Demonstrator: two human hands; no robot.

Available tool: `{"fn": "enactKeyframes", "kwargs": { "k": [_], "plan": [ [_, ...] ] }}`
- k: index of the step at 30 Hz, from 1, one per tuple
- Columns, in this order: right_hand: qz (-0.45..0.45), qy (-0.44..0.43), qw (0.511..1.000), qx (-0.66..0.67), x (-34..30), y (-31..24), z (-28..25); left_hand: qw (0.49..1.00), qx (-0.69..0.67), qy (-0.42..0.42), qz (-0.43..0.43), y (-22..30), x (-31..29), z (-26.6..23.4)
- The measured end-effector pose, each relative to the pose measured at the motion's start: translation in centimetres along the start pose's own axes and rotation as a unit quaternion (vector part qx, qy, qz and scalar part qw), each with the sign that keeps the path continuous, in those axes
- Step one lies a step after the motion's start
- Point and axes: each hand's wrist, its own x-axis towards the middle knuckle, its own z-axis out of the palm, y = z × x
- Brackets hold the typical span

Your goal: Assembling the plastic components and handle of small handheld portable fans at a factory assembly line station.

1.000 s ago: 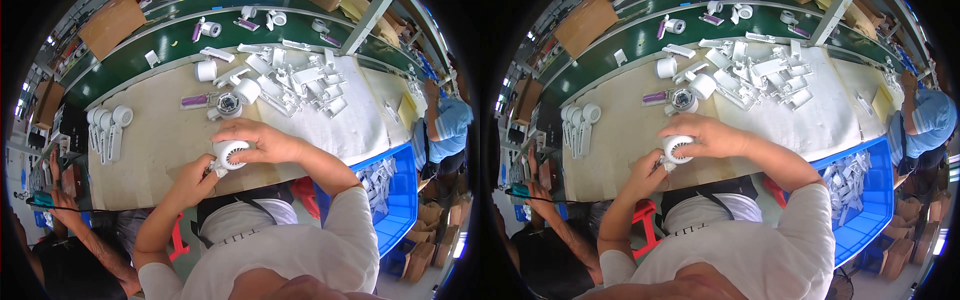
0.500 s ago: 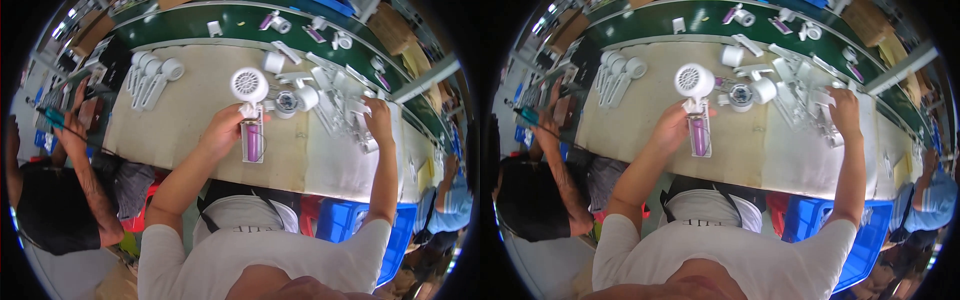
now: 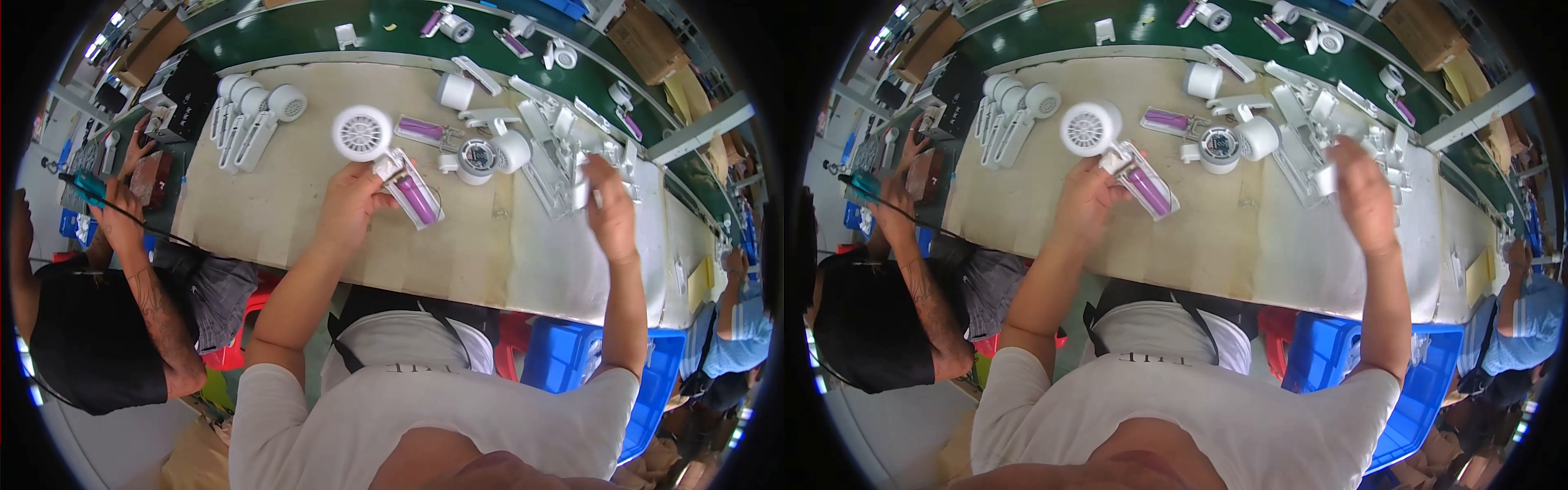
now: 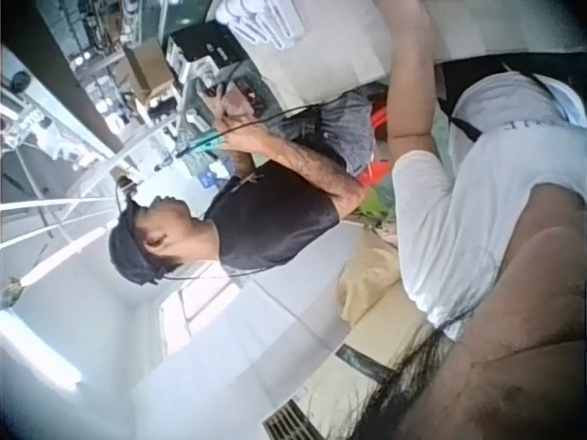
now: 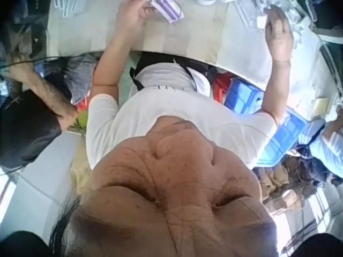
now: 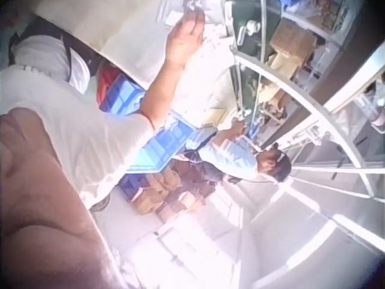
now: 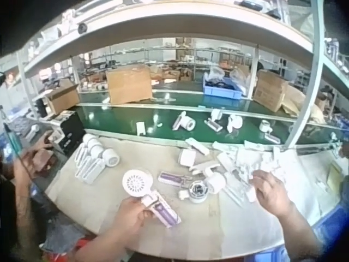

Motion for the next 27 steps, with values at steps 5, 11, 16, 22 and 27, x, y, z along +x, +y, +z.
{"fn": "enactKeyframes", "kwargs": {
  "k": [5, 11, 16, 22, 27],
  "plan": [
    [-0.241, -0.126, 0.958, 0.093, -1.8, -6.3, 2.8, 0.998, -0.027, 0.016, 0.06, 0.0, 0.0, -0.5],
    [0.081, -0.132, 0.963, 0.221, -1.7, -8.2, 1.9, 0.995, -0.047, 0.038, 0.084, -1.3, -0.6, -0.4],
    [0.056, -0.205, 0.964, 0.158, -1.4, -13.5, 4.5, 0.969, -0.226, 0.06, 0.081, -2.4, -0.1, 1.4],
    [0.222, -0.125, 0.854, 0.454, 1.8, -14.6, 3.7, 0.966, -0.211, 0.079, 0.13, -1.9, -0.4, 1.2],
    [-0.005, 0.063, 0.968, 0.244, 5.3, -16.2, 3.1, 0.966, -0.186, 0.106, 0.143, -2.1, -0.6, 1.7]
  ]
}}
